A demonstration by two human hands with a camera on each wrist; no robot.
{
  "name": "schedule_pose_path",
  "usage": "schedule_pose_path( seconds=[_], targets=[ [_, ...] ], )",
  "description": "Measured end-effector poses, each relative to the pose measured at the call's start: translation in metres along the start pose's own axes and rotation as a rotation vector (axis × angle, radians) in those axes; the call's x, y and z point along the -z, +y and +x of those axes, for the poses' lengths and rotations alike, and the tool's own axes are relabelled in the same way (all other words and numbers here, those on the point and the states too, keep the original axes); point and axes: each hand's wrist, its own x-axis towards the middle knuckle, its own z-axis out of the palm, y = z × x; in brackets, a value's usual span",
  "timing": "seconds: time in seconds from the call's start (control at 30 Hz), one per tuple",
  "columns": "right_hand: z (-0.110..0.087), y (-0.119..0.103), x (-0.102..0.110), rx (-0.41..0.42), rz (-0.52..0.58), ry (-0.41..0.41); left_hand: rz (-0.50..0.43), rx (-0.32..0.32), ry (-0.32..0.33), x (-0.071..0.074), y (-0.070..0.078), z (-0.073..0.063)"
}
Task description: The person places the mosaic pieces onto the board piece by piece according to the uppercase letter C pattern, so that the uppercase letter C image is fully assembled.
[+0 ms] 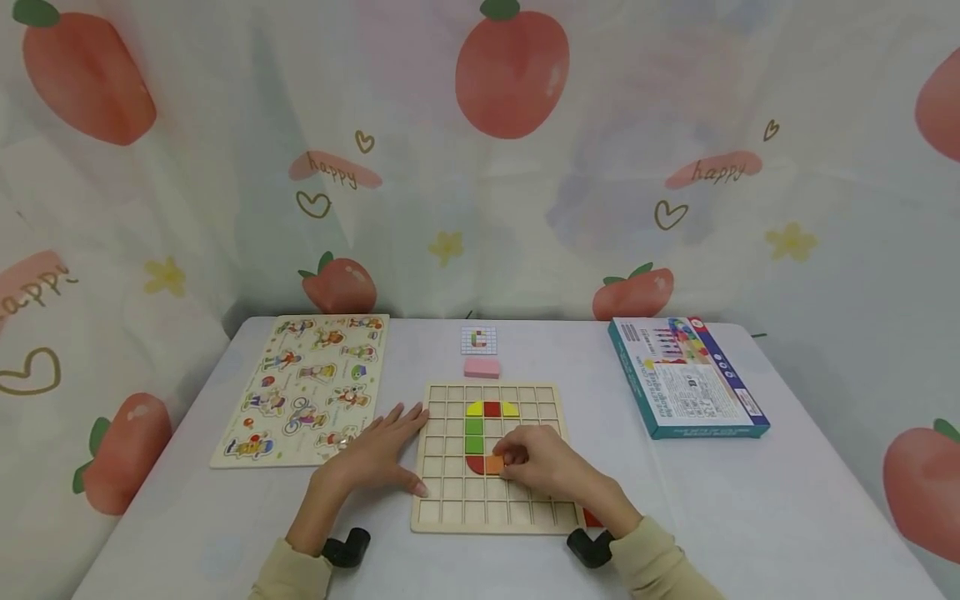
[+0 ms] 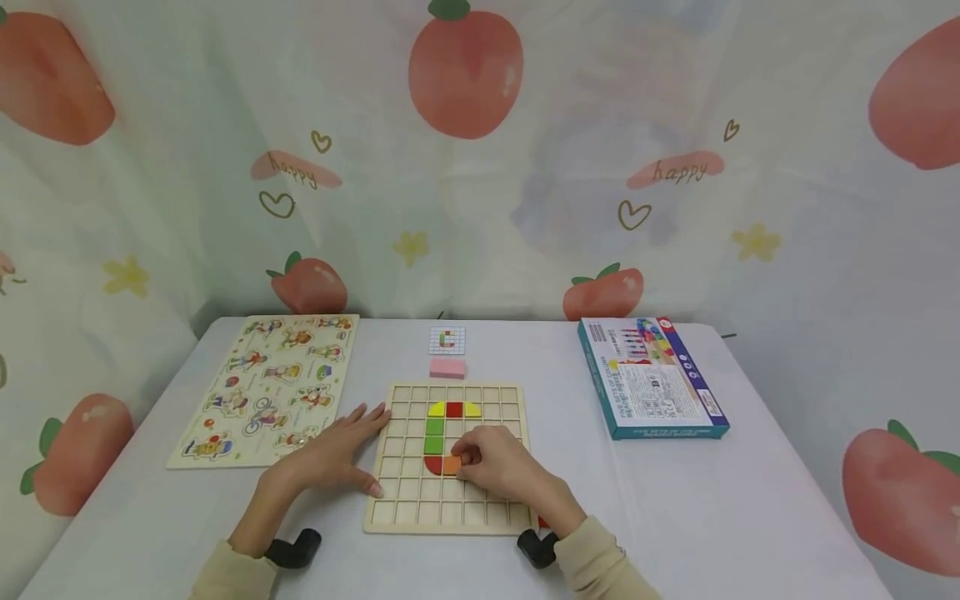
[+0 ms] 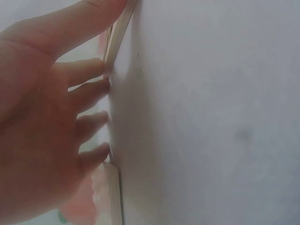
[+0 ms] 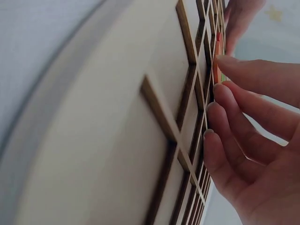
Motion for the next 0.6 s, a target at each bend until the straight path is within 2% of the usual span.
schedule_pose_path(
  seconds=[0.23,0.4,0.6],
  targets=[
    [-0.01,0.009,0.006,0.016,-0.01,0.01,0.001,0.0,0.01,-0.001,-0.001,0.001],
    [-0.025,0.014,0.013,-0.012,-0.007,0.029,0.008,0.01,0.019,-0.002,-0.001,0.0],
    [-0.046,0.022,0.025,0.004,-0.007,0.047,0.012,0.007,0.019,-0.003,-0.002,0.001]
  ],
)
